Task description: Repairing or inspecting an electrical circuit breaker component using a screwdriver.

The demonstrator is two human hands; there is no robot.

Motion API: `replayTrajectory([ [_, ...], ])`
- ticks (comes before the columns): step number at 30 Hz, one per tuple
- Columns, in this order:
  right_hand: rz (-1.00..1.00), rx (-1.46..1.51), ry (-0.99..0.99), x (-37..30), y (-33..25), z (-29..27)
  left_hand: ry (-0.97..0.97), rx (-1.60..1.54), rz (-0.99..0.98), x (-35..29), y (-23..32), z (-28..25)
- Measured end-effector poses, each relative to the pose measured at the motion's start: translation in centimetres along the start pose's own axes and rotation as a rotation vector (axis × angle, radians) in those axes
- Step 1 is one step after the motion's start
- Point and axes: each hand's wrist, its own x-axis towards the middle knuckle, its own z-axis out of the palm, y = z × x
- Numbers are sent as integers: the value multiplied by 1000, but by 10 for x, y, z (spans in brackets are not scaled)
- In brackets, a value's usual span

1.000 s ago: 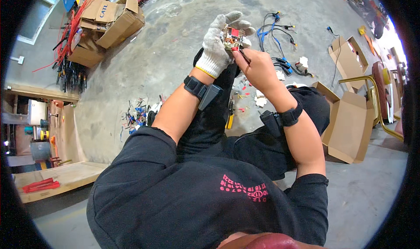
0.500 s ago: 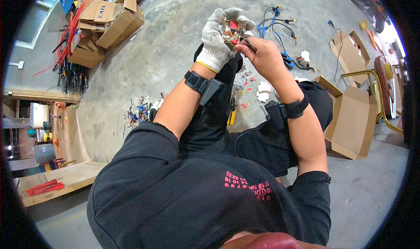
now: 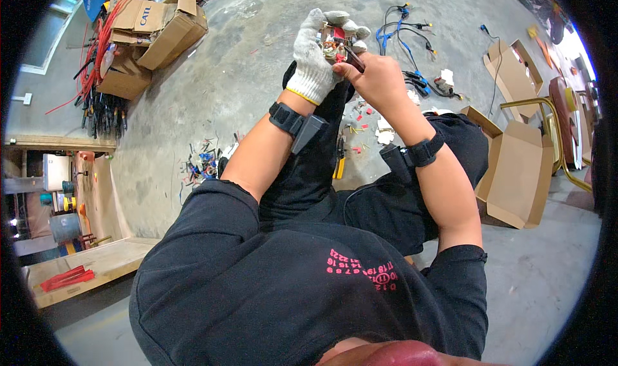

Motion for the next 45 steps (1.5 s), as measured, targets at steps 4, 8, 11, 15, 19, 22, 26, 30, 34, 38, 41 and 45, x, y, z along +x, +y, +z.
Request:
replayTrajectory([
  [4, 69, -75, -35, 1, -6, -2, -31, -3, 5, 0, -2, 0],
  [8, 52, -50, -42, 3, -6, -5, -35, -12, 5, 1, -3, -2],
  [11, 17, 5, -45, 2, -2, -8, -50, -77, -20, 4, 0, -4],
  [15, -27, 121, -59, -3, 9, -5, -28, -170, -71, 5, 1, -6],
  [19, -39, 177, -22, -5, 14, -3, -23, -241, -77, 6, 0, -6],
  [22, -16, 103, -51, -2, 9, -5, -88, -219, -103, 5, 1, -8],
  [26, -30, 45, -72, 0, 8, -4, -186, -118, -74, 4, 1, -11],
  [30, -4, -48, -45, -3, 5, 0, -227, -30, -20, 2, -4, -7],
  [34, -7, -72, 25, -5, 10, 8, -165, 18, -2, 2, -6, -4],
  [38, -30, -20, -31, -3, 9, 3, -184, -28, -8, 3, -3, -7],
  [41, -54, 46, -47, -3, 11, 1, -235, -180, -69, 6, -1, -11],
  [45, -84, 149, -29, -3, 15, 2, -181, -215, -77, 3, 1, -5],
])
